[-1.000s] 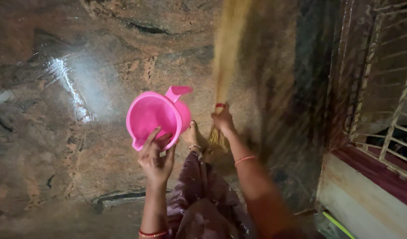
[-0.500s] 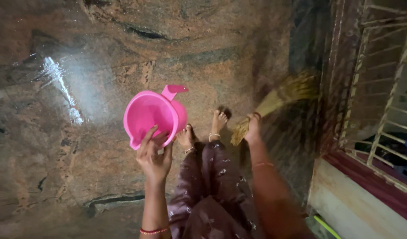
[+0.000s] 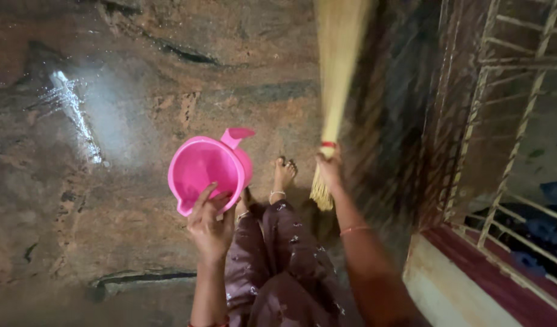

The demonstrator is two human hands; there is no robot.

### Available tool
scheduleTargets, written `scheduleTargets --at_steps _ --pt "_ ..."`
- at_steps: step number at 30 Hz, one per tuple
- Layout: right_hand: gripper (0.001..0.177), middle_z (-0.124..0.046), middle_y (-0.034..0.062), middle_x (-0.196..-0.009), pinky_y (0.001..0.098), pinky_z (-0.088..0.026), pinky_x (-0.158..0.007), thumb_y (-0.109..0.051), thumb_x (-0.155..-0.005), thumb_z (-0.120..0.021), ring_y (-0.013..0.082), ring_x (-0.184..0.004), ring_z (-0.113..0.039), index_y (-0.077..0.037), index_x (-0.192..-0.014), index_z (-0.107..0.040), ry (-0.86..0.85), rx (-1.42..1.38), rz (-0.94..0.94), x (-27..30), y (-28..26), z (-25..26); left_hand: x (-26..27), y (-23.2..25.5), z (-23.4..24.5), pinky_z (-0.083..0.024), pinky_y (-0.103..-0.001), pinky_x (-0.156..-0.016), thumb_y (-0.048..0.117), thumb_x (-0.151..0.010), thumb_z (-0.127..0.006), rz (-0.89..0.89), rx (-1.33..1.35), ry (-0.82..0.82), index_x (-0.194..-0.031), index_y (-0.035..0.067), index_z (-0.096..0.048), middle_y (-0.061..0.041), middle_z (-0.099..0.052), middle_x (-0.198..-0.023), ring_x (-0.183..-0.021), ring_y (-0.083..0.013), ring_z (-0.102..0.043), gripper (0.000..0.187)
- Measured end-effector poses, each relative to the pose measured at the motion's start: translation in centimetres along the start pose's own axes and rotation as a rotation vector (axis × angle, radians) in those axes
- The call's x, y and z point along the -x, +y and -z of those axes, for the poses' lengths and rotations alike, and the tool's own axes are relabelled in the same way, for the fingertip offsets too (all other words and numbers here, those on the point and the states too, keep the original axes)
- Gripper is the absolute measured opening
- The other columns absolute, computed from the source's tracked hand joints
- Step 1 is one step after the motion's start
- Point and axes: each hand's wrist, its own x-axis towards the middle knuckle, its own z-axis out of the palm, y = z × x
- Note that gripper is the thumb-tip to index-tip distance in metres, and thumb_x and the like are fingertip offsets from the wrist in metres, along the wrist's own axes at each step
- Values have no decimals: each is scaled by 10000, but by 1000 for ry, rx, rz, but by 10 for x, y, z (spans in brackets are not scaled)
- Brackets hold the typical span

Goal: The person pours water from a pink mug onto the floor and sweeps the surface with a stick broom, cleaning around a decorative floor pattern and near a collection of footwear.

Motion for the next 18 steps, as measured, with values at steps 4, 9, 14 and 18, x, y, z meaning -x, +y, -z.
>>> scheduleTargets --at_steps 4,9,14,18 --pt "671 -609 63 -1260 381 -507 -906 -201 -941 -778 219 -1103 -627 -45 -1441 -357 217 -194 82 -38 16 18 -11 21 -13 -588 -424 -948 -39 -783 -821 -39 29 -26 -914 27 -666 -89 -780 -1002 -1152 -314 -718 213" --pt "452 -637 78 -987 445 -550 -799 -380 -902 -695 268 -911 -621 -90 -1228 -579 -140 -456 -600 -153 -25 25 -22 42 -42 -570 -418 -931 -23 -777 -835 55 54 -50 -897 46 -656 -83 -771 -1030 -1137 -298 -723 226" --pt "592 -672 101 -1072 428 -566 -803 -250 -839 -767 258 -936 -662 -88 -1351 -520 -286 226 -22 -202 -63 70 -29 57 -67 -567 -431 -917 -53 -709 -787 68 46 -62 -921 28 -679 -107 -767 -1026 -1131 -330 -717 251" --pt "751 -696 130 -1124 405 -548 -853 -216 -852 -814 269 -970 -684 -120 -1491 -430 -95 581 56 -203 -75 130 -33 65 -77 -566 -430 -924 -48 -755 -796 47 71 -19 -924 26 -670 -94 -763 -1027 -1144 -323 -715 223"
